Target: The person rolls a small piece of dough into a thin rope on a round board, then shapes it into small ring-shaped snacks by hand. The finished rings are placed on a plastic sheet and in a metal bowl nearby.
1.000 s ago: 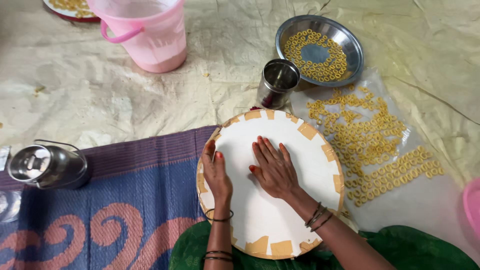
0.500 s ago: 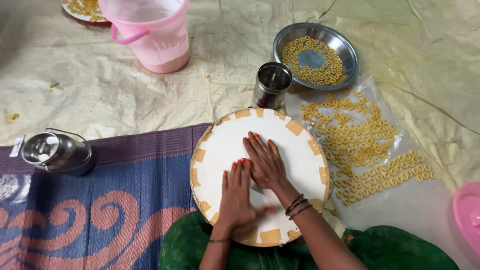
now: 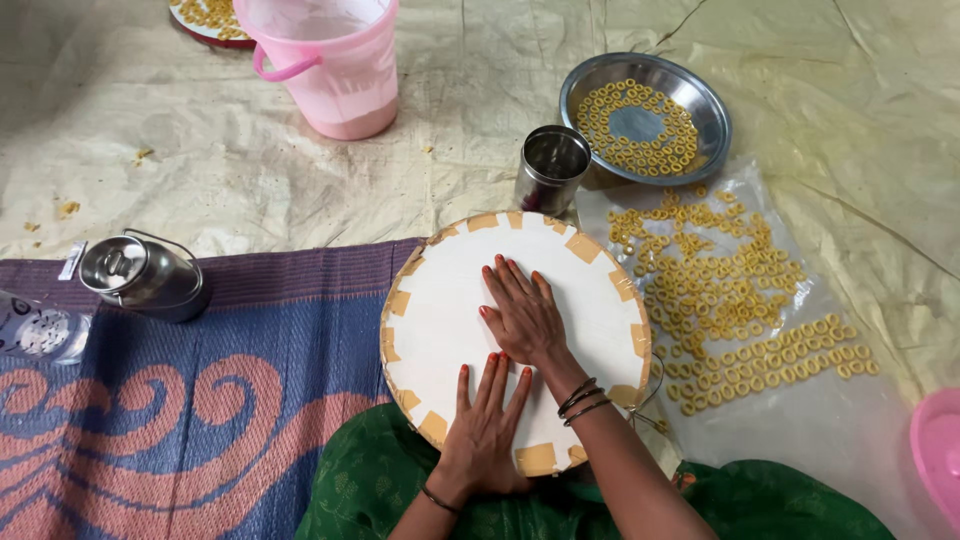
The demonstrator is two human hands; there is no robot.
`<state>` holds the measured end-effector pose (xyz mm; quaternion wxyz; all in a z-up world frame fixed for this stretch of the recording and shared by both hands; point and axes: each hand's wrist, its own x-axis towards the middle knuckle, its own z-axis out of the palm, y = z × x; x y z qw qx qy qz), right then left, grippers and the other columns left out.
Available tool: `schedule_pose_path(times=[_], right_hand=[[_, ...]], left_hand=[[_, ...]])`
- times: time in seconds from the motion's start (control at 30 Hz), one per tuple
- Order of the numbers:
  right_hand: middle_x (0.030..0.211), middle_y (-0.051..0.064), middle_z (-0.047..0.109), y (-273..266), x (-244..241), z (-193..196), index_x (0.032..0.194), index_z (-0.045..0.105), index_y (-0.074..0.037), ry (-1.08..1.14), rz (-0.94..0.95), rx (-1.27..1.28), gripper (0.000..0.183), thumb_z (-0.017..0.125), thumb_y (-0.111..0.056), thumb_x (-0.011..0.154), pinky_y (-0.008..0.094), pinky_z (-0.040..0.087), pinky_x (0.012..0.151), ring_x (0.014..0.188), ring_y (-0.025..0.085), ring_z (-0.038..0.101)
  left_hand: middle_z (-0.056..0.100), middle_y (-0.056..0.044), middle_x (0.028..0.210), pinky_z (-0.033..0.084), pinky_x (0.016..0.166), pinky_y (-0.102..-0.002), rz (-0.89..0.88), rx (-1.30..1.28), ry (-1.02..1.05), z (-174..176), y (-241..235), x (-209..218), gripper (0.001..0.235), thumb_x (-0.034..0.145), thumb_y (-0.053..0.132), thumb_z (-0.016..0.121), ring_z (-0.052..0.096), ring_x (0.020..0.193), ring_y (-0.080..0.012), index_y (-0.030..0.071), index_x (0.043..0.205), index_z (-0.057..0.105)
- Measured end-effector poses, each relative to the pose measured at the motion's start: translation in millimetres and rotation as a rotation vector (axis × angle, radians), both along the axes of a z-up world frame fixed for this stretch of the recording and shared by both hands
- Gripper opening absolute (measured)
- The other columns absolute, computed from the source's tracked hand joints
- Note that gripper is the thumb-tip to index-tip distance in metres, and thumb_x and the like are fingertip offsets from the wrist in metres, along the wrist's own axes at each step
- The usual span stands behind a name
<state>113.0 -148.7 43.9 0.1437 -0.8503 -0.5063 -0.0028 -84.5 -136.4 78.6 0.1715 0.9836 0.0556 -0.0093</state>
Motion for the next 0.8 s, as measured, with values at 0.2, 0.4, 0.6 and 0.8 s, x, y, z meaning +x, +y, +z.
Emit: schedule_pose_path(times=[0.2, 0.4, 0.6, 0.8], right_hand=[[0.164, 0.012, 0.033, 3, 9, 1, 0.156, 0.039, -0.013, -0.007, 0.009, 0.02, 0.064, 0.048, -0.042, 0.1, 0.053, 0.019, 0.122, 0.152, 0.028, 0.03], [0.164, 0.013, 0.035, 4, 31, -1, 0.155, 0.04, -0.012, -0.044, 0.007, 0.028, 0.063, 0.048, -0.04, 0.1, 0.051, 0.021, 0.121, 0.151, 0.027, 0.032], [0.164, 0.013, 0.037, -1, 43, -2, 0.155, 0.043, -0.012, -0.026, 0.01, 0.072, 0.063, 0.05, -0.039, 0.099, 0.05, 0.024, 0.121, 0.152, 0.028, 0.034], [0.163, 0.013, 0.037, 0, 43, 0, 0.154, 0.042, -0.011, -0.031, 0.015, 0.063, 0.063, 0.049, -0.041, 0.1, 0.05, 0.023, 0.12, 0.149, 0.029, 0.034]], left_hand=[[0.018, -0.033, 0.161, 0.001, 0.118, -0.068, 0.042, 0.003, 0.004, -4, -2, 11, 0.143, 0.045, 0.06, 0.085, 0.007, 0.154, -0.0441, 0.001, 0.157, 0.019], [0.02, -0.031, 0.162, 0.002, 0.119, -0.067, 0.053, -0.017, -0.017, -9, 1, 30, 0.145, 0.042, 0.058, 0.087, 0.009, 0.155, -0.0422, 0.001, 0.159, 0.022], [0.026, -0.034, 0.158, 0.002, 0.117, -0.067, 0.048, -0.136, -0.089, -14, 0, 40, 0.148, 0.041, 0.074, 0.086, 0.013, 0.152, -0.0445, -0.001, 0.154, 0.027], [0.048, -0.021, 0.153, 0.035, 0.12, -0.045, 0.477, -0.621, -0.277, -27, 49, 66, 0.073, 0.096, 0.047, 0.059, 0.045, 0.143, -0.0346, 0.004, 0.153, 0.042]])
